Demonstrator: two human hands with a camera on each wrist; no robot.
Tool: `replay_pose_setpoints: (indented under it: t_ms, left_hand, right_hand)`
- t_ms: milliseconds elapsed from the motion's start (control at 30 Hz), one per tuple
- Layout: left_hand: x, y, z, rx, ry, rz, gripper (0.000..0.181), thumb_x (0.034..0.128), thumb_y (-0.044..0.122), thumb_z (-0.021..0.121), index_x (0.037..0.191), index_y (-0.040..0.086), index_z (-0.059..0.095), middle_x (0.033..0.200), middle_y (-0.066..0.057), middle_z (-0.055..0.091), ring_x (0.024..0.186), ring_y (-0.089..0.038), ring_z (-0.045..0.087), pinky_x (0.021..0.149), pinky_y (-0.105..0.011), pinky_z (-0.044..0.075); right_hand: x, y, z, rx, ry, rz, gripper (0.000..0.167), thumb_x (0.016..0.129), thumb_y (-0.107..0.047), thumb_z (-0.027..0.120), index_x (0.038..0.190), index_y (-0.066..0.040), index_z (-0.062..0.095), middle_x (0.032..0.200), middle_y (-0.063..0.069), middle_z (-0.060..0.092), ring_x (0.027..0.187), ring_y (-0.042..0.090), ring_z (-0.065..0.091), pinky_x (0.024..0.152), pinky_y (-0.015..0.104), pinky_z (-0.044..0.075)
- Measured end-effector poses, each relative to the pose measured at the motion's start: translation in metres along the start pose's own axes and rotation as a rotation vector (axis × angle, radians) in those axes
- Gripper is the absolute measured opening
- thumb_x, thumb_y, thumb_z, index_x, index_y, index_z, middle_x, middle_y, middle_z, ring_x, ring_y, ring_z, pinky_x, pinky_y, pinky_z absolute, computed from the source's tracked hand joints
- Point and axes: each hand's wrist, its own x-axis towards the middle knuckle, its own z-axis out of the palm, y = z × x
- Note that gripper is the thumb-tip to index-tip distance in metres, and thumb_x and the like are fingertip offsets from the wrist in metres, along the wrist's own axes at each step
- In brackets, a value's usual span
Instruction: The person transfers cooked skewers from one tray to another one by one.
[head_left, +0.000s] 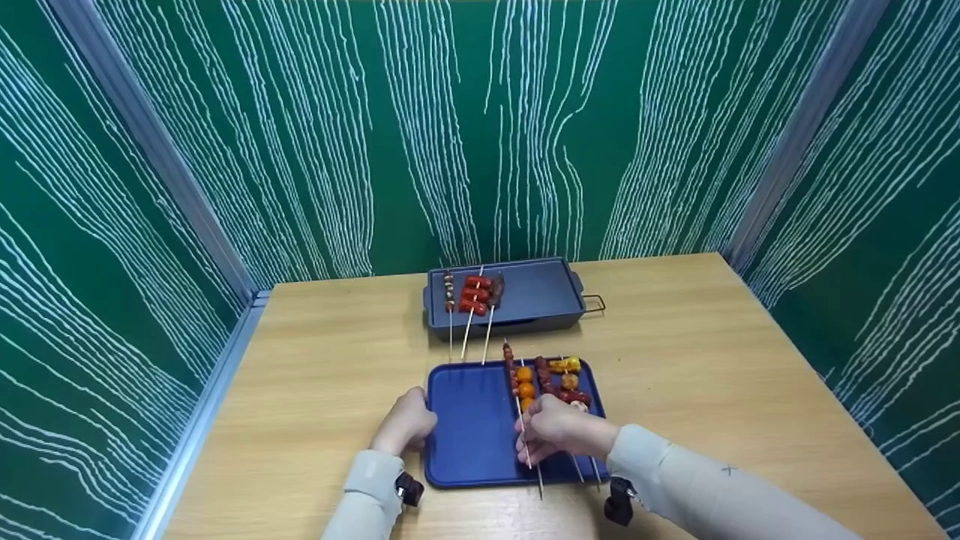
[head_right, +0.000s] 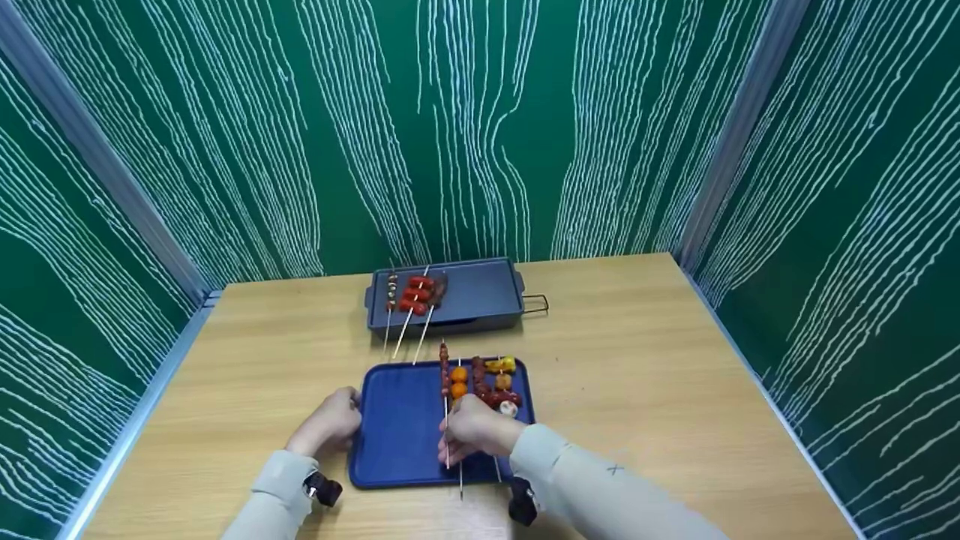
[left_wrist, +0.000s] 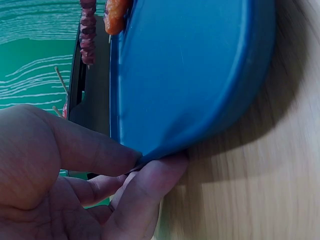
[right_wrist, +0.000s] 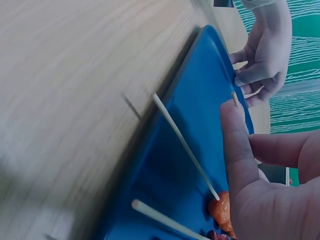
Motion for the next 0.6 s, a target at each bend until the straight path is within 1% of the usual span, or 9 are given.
replay_pose_setpoints:
  t_ms: [200, 267, 300, 367, 400, 433, 533, 567, 600]
  left_hand:
    - [0.004, -0.004, 0.002, -0.007, -0.002, 0.002, 0.018, 0.0879, -0.005, 0.051, 0.104, -0.004, 0.058, 0.098, -0.022, 0.065, 0.072, -0.032, 0.067, 0.046, -0.037, 0.058]
    - [0.014, -0.014, 0.006, -0.010, -0.015, 0.010, 0.018, 0.0881, -0.003, 0.050, 0.104, -0.004, 0.058, 0.097, -0.023, 0.065, 0.070, -0.031, 0.066, 0.044, -0.037, 0.057]
    - [0.017, -0.017, 0.007, -0.015, -0.018, 0.009, 0.018, 0.0880, -0.003, 0.051, 0.104, -0.004, 0.058, 0.097, -0.023, 0.065, 0.070, -0.031, 0.066, 0.044, -0.037, 0.057]
    - [0.030, -0.033, 0.014, -0.018, -0.028, 0.023, 0.018, 0.0881, -0.002, 0.050, 0.105, -0.004, 0.057, 0.096, -0.024, 0.064, 0.067, -0.032, 0.065, 0.043, -0.037, 0.056]
    - [0.032, -0.034, 0.014, -0.020, -0.029, 0.019, 0.019, 0.0883, -0.002, 0.050, 0.105, -0.004, 0.057, 0.096, -0.024, 0.064, 0.067, -0.032, 0.065, 0.043, -0.037, 0.056]
    - [0.032, -0.034, 0.014, -0.022, -0.029, 0.018, 0.019, 0.0883, -0.002, 0.050, 0.106, -0.004, 0.057, 0.097, -0.024, 0.064, 0.067, -0.032, 0.064, 0.042, -0.037, 0.056]
    - [0.024, -0.026, 0.010, -0.041, -0.020, 0.001, 0.018, 0.0890, -0.002, 0.051, 0.106, -0.005, 0.057, 0.099, -0.025, 0.064, 0.068, -0.033, 0.066, 0.044, -0.037, 0.057]
    - [0.018, -0.019, 0.007, -0.043, -0.017, -0.008, 0.018, 0.0890, -0.003, 0.052, 0.107, -0.005, 0.057, 0.099, -0.024, 0.065, 0.069, -0.033, 0.067, 0.044, -0.038, 0.058]
    - [0.016, -0.017, 0.005, -0.038, -0.016, -0.006, 0.019, 0.0897, -0.002, 0.052, 0.107, -0.005, 0.058, 0.100, -0.024, 0.065, 0.070, -0.032, 0.067, 0.045, -0.037, 0.058]
  right_hand:
    - [-0.002, 0.001, 0.008, -0.029, 0.022, 0.024, 0.012, 0.100, 0.012, 0.052, 0.101, 0.007, 0.063, 0.079, 0.016, 0.071, 0.064, 0.022, 0.073, 0.063, 0.035, 0.068]
    - [-0.002, 0.001, 0.011, -0.035, 0.031, 0.033, 0.012, 0.098, 0.014, 0.053, 0.100, 0.008, 0.063, 0.077, 0.016, 0.071, 0.063, 0.022, 0.073, 0.063, 0.036, 0.068]
    - [-0.002, 0.001, 0.012, -0.035, 0.037, 0.037, 0.013, 0.098, 0.015, 0.052, 0.099, 0.008, 0.063, 0.077, 0.016, 0.070, 0.062, 0.022, 0.073, 0.063, 0.036, 0.068]
    - [-0.002, 0.002, 0.015, -0.041, 0.053, 0.037, 0.014, 0.097, 0.016, 0.052, 0.097, 0.008, 0.063, 0.075, 0.016, 0.070, 0.061, 0.022, 0.072, 0.061, 0.037, 0.068]
    - [-0.001, 0.002, 0.017, -0.047, 0.062, 0.038, 0.015, 0.096, 0.016, 0.051, 0.096, 0.008, 0.063, 0.074, 0.016, 0.070, 0.060, 0.022, 0.071, 0.061, 0.037, 0.068]
    - [-0.001, 0.002, 0.018, -0.053, 0.074, 0.036, 0.015, 0.096, 0.016, 0.050, 0.095, 0.007, 0.062, 0.074, 0.016, 0.069, 0.059, 0.022, 0.071, 0.060, 0.038, 0.067]
    - [0.001, 0.003, 0.022, -0.078, 0.116, 0.033, 0.016, 0.096, 0.016, 0.050, 0.091, 0.006, 0.062, 0.071, 0.016, 0.069, 0.057, 0.022, 0.070, 0.058, 0.038, 0.067]
    - [0.001, 0.003, 0.023, -0.085, 0.129, 0.033, 0.016, 0.095, 0.016, 0.051, 0.090, 0.006, 0.062, 0.070, 0.016, 0.068, 0.056, 0.022, 0.069, 0.058, 0.039, 0.067]
    - [0.002, 0.004, 0.024, -0.090, 0.140, 0.032, 0.015, 0.094, 0.016, 0.052, 0.089, 0.006, 0.063, 0.070, 0.016, 0.068, 0.055, 0.022, 0.069, 0.057, 0.039, 0.067]
